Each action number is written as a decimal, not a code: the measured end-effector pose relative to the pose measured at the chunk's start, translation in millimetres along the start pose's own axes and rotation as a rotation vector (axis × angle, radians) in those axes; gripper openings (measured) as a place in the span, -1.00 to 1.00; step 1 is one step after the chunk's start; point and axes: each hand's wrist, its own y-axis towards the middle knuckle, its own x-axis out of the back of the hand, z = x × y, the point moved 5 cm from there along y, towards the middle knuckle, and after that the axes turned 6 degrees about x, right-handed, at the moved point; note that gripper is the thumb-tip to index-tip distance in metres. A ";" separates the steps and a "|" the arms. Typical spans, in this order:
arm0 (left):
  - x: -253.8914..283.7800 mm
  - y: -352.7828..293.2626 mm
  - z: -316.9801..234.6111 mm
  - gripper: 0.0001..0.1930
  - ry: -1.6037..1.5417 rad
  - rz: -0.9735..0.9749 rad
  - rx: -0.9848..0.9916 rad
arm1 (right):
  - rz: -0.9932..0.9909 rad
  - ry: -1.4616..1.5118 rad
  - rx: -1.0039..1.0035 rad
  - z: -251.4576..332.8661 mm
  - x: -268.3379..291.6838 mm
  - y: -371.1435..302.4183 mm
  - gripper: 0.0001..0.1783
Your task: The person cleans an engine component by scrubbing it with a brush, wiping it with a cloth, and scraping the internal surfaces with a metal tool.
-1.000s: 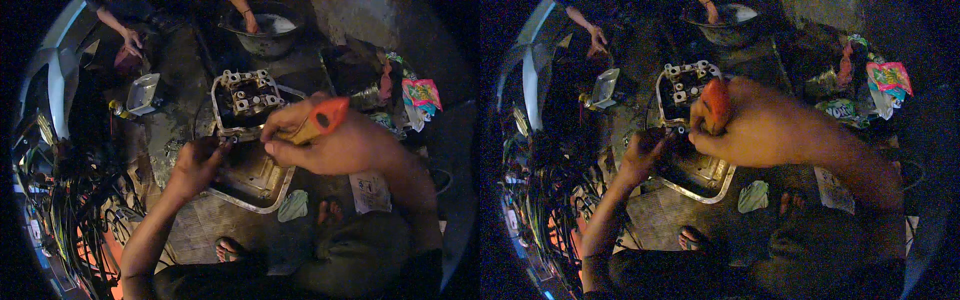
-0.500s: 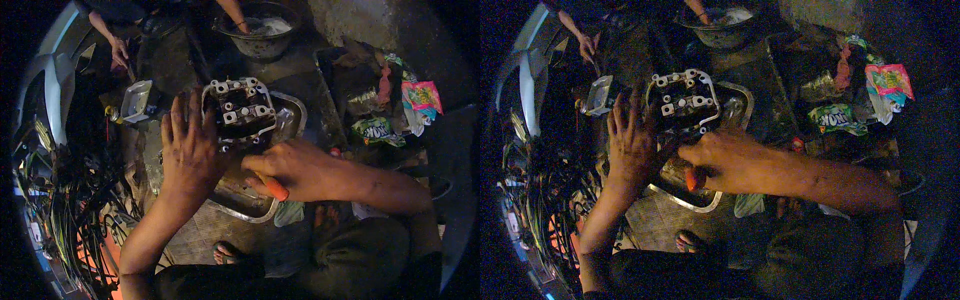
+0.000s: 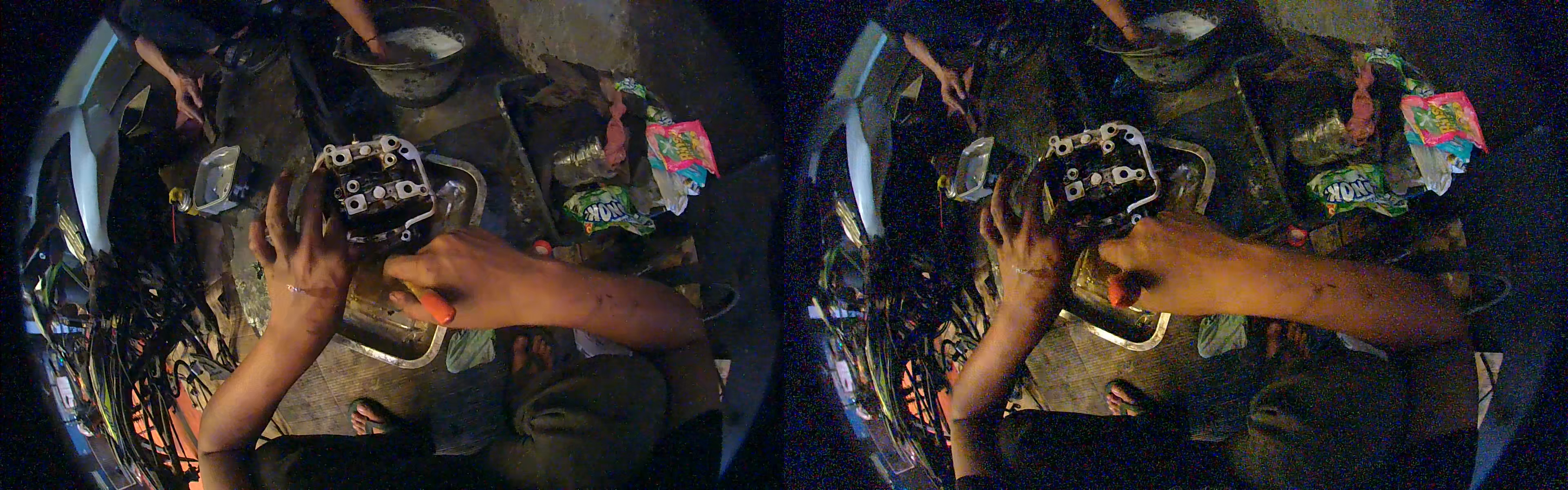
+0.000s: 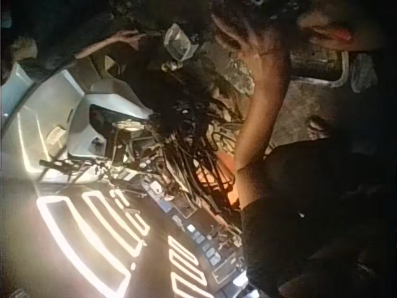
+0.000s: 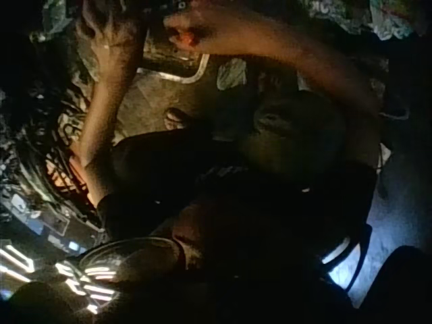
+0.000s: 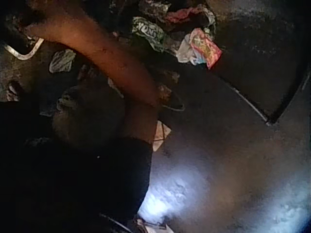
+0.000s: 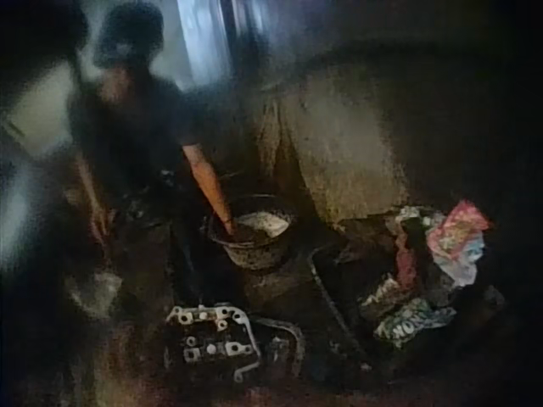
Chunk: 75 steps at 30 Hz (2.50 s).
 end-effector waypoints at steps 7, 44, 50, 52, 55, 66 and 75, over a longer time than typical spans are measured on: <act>4.1 -6.7 3.0 -0.58 -0.014 -0.070 -0.047 | 0.011 -0.023 0.028 1.0 -2.9 -0.3 -0.74; 5.0 -11.6 52.3 -0.68 -1.939 0.438 0.771 | -0.012 0.028 0.025 -2.9 -3.2 -0.9 -0.73; 13.1 -18.9 55.0 -0.69 -2.136 0.531 0.782 | 0.032 -0.009 -0.148 4.8 9.0 6.4 -0.69; 5.3 -24.2 56.2 -0.66 -1.955 0.611 0.701 | 0.003 -0.002 -0.209 -0.4 14.2 4.9 -0.70; 20.5 -23.4 29.0 -0.67 -1.029 0.924 0.278 | 0.014 -0.053 -0.237 -10.3 24.5 -1.3 -0.70; -17.9 -71.1 -14.1 -0.40 -0.219 0.593 -0.353 | 0.139 -0.120 -0.268 5.3 24.8 3.4 -0.66; -21.4 -69.7 -10.8 -0.33 -0.286 0.613 -0.216 | 0.306 -0.554 0.114 23.4 -21.8 0.3 -0.26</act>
